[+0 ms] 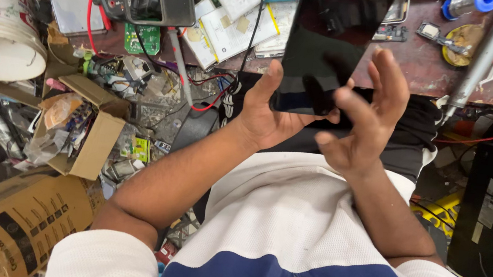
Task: The person tests a smartphone's lock screen, opens the device to expose its battery and internals, and uses a soldering iron and tweezers to work on a small component. They then power the phone on, navigate its settings, and handle the small repaired part before placing the phone on the workbench.
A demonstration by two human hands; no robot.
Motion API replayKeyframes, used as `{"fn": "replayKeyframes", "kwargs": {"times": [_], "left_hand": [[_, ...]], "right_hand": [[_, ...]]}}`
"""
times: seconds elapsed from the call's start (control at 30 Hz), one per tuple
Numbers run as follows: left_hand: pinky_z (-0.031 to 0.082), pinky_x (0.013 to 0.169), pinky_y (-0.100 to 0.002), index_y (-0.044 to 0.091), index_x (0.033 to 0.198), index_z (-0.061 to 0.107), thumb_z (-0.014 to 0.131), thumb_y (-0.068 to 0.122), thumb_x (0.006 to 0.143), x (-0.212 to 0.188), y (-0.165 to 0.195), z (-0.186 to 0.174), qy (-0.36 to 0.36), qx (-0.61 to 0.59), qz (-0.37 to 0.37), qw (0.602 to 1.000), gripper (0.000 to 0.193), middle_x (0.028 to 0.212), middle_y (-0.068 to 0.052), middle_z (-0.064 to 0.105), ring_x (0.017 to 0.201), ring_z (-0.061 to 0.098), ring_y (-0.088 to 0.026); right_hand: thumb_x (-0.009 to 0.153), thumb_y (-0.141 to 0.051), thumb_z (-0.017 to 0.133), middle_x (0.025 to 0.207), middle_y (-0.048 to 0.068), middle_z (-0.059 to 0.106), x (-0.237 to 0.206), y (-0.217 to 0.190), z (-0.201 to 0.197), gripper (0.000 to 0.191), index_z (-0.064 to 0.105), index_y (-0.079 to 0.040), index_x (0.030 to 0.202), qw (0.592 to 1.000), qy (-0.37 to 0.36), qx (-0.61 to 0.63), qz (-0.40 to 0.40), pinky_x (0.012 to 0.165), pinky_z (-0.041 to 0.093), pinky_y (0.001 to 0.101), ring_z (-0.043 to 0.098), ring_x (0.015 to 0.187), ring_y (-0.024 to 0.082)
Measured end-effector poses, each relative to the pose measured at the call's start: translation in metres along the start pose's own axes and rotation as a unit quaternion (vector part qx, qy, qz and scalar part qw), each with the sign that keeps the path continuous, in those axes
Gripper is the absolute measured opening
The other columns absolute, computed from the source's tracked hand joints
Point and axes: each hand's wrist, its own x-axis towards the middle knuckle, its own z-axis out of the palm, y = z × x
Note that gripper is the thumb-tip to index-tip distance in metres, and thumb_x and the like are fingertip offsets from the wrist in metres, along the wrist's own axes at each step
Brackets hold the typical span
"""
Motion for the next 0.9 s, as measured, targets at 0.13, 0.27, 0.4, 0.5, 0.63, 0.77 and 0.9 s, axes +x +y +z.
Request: {"fn": "replayKeyframes", "kwargs": {"times": [0.13,0.27,0.4,0.5,0.63,0.77,0.9], "left_hand": [[0.051,0.109,-0.044,-0.002,0.148,0.049,0.06,0.064,0.102,-0.001,-0.001,-0.006,0.001,0.004,-0.006,1.0,0.081,0.138,-0.02,0.061,0.125,0.063,-0.03],[0.051,0.104,-0.043,-0.004,0.148,0.049,0.061,0.063,0.104,0.0,-0.003,-0.01,-0.017,0.005,-0.007,1.0,0.081,0.14,-0.02,0.061,0.126,0.064,-0.03],[0.054,0.107,-0.044,-0.006,0.148,0.049,0.058,0.065,0.105,-0.001,-0.001,-0.01,-0.005,0.008,-0.002,1.0,0.083,0.14,-0.021,0.061,0.125,0.064,-0.031],[0.053,0.109,-0.044,-0.006,0.149,0.049,0.056,0.064,0.107,0.0,0.0,-0.011,-0.01,-0.01,-0.002,1.0,0.082,0.141,-0.021,0.06,0.125,0.064,-0.029],[0.051,0.114,-0.045,-0.003,0.149,0.047,0.055,0.062,0.107,-0.003,0.0,-0.014,0.01,-0.017,-0.005,1.0,0.078,0.141,-0.02,0.059,0.127,0.064,-0.028],[0.052,0.115,-0.045,-0.003,0.148,0.049,0.055,0.062,0.107,-0.005,0.003,-0.015,0.001,0.0,0.0,1.0,0.077,0.139,-0.019,0.06,0.127,0.064,-0.029],[0.053,0.113,-0.044,-0.005,0.145,0.054,0.056,0.062,0.109,-0.006,0.004,-0.012,-0.005,0.019,0.008,1.0,0.076,0.133,-0.018,0.061,0.123,0.063,-0.028]], "right_hand": [[0.101,-0.056,0.057,0.17,0.009,0.022,-0.001,0.016,0.001,0.048,0.078,-0.021,0.126,0.999,-0.006,-0.043,-0.026,0.13,0.022,0.0413,0.022,0.159,0.031],[0.103,-0.06,0.049,0.172,-0.001,0.02,0.008,0.023,-0.011,0.051,0.061,-0.034,0.145,0.997,0.059,-0.037,0.025,0.129,0.028,0.0339,0.03,0.154,0.021],[0.107,-0.064,0.044,0.169,0.005,0.018,0.009,0.015,-0.021,0.065,0.038,-0.03,0.162,0.996,0.079,-0.015,0.046,0.123,0.041,0.0394,0.04,0.152,0.028],[0.106,-0.061,0.048,0.168,0.014,0.024,0.0,0.012,-0.009,0.058,0.052,-0.021,0.148,0.994,0.054,-0.091,-0.014,0.122,0.041,0.0487,0.039,0.155,0.038],[0.099,-0.061,0.056,0.159,0.02,0.03,-0.008,0.012,0.005,0.056,0.072,-0.017,0.129,0.969,0.002,-0.224,-0.101,0.119,0.035,0.0632,0.033,0.148,0.047],[0.098,-0.066,0.06,0.155,0.023,0.03,-0.01,0.012,0.012,0.058,0.074,-0.017,0.126,0.948,-0.02,-0.295,-0.118,0.12,0.033,0.067,0.028,0.146,0.049],[0.098,-0.07,0.054,0.158,0.021,0.028,-0.014,0.016,0.018,0.061,0.063,-0.021,0.134,0.946,0.005,-0.288,-0.149,0.12,0.033,0.0668,0.027,0.148,0.047]]}}
